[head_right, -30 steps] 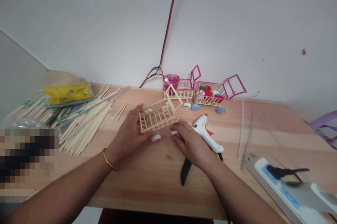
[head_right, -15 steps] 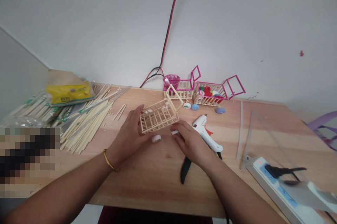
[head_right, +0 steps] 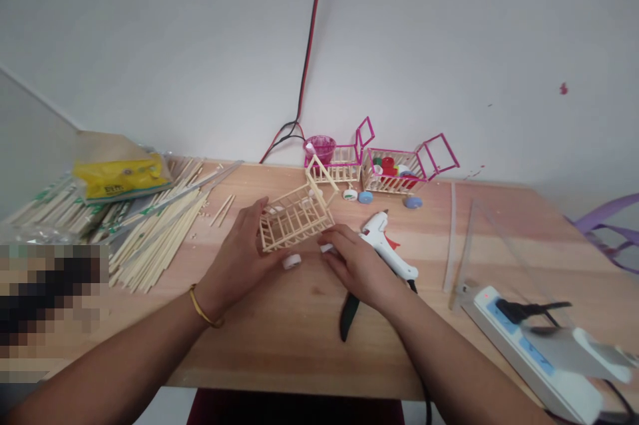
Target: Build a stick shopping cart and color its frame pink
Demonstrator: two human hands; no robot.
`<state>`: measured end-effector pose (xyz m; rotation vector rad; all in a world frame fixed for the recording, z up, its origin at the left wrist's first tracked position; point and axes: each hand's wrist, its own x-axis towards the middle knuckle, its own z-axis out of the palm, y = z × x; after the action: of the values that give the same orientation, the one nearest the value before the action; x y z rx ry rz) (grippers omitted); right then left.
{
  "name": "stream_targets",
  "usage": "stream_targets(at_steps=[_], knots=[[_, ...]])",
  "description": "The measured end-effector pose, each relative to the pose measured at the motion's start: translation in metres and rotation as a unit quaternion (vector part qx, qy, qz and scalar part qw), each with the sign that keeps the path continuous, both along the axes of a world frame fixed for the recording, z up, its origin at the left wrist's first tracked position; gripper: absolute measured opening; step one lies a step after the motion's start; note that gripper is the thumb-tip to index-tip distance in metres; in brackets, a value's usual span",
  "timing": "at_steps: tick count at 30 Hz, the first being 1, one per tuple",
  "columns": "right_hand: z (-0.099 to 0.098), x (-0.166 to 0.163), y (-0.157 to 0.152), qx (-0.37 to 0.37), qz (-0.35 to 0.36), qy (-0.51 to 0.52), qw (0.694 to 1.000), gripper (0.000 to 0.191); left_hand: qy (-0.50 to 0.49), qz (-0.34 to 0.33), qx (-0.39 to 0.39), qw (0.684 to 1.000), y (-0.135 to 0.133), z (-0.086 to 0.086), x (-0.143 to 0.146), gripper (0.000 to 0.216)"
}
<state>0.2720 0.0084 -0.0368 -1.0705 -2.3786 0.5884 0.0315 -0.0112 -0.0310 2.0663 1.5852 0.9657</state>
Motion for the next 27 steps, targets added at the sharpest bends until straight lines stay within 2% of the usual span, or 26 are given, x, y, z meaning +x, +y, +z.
stream_targets(at_steps=[12,27], knots=[[-0.0014,-0.0023,0.0012,-0.003,-0.004,0.000,1.000,0.017,-0.033,0.003,-0.025,0.999,-0.0005,0.0056,0.0021,0.083],[-0.0025,-0.0014,0.0010,-0.002,-0.005,-0.003,1.000,0.021,-0.045,-0.011,-0.015,0.999,0.0031,-0.0005,0.0013,0.086]])
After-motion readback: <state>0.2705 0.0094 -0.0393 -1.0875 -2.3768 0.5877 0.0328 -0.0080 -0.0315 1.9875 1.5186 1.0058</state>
